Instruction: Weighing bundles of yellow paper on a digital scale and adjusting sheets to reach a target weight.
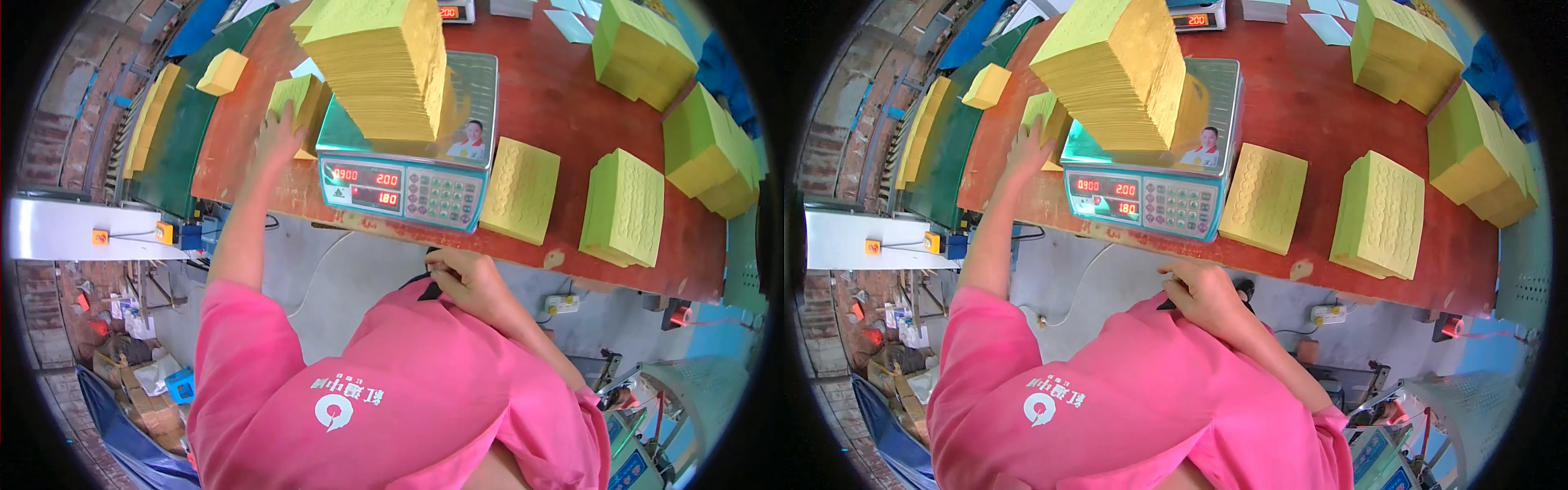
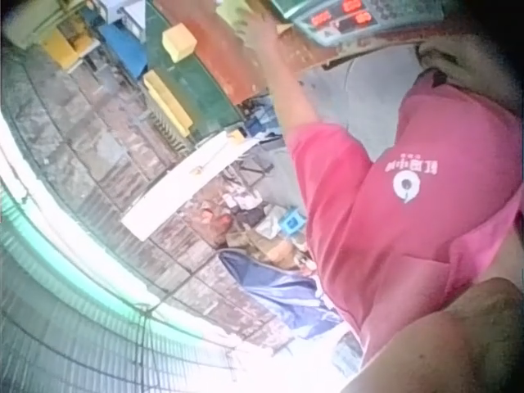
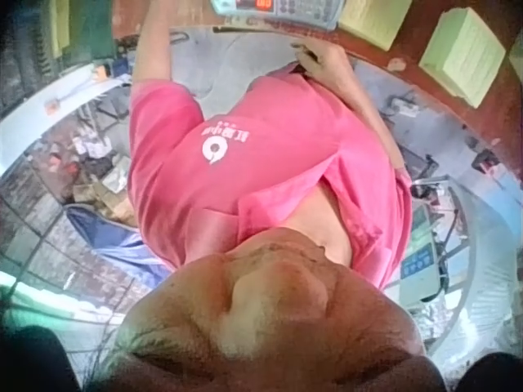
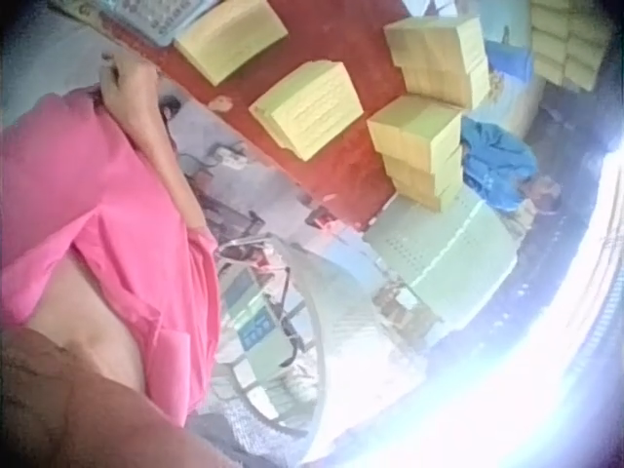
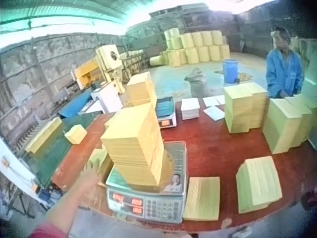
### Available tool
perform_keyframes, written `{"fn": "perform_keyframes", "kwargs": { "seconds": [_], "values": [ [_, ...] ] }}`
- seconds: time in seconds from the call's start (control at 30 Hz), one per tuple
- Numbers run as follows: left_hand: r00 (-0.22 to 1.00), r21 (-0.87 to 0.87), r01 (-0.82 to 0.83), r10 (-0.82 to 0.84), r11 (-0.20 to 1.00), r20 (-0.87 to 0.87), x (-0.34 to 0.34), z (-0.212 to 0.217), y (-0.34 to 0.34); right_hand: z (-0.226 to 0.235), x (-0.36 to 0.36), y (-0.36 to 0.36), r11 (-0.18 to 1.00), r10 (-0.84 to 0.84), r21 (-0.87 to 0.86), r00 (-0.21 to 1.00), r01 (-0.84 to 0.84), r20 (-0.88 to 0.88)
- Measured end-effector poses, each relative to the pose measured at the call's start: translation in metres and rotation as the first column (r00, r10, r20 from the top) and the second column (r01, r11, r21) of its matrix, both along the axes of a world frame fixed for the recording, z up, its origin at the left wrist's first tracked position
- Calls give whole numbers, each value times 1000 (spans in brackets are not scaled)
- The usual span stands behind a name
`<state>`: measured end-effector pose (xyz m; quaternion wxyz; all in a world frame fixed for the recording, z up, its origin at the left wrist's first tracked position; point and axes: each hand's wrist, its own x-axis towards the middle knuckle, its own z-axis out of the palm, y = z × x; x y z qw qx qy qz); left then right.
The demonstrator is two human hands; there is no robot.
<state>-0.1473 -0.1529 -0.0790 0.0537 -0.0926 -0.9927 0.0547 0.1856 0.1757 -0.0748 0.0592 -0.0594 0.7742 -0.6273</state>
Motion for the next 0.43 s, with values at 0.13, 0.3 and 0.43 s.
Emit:
{"fn": "perform_keyframes", "kwargs": {
  "seconds": [0.13,0.3,0.43],
  "values": [
    [999,-71,18,-21,997,-46,7,-1,14,-6,-12,-10,999,1,-43,1000,-3,-26],
    [999,-55,-10,8,998,-47,7,9,14,10,-28,-4,999,0,-44,997,3,81],
    [1000,252,21,-18,967,-17,2,20,9,23,-44,10,992,-102,-51,979,113,175]
  ]
}}
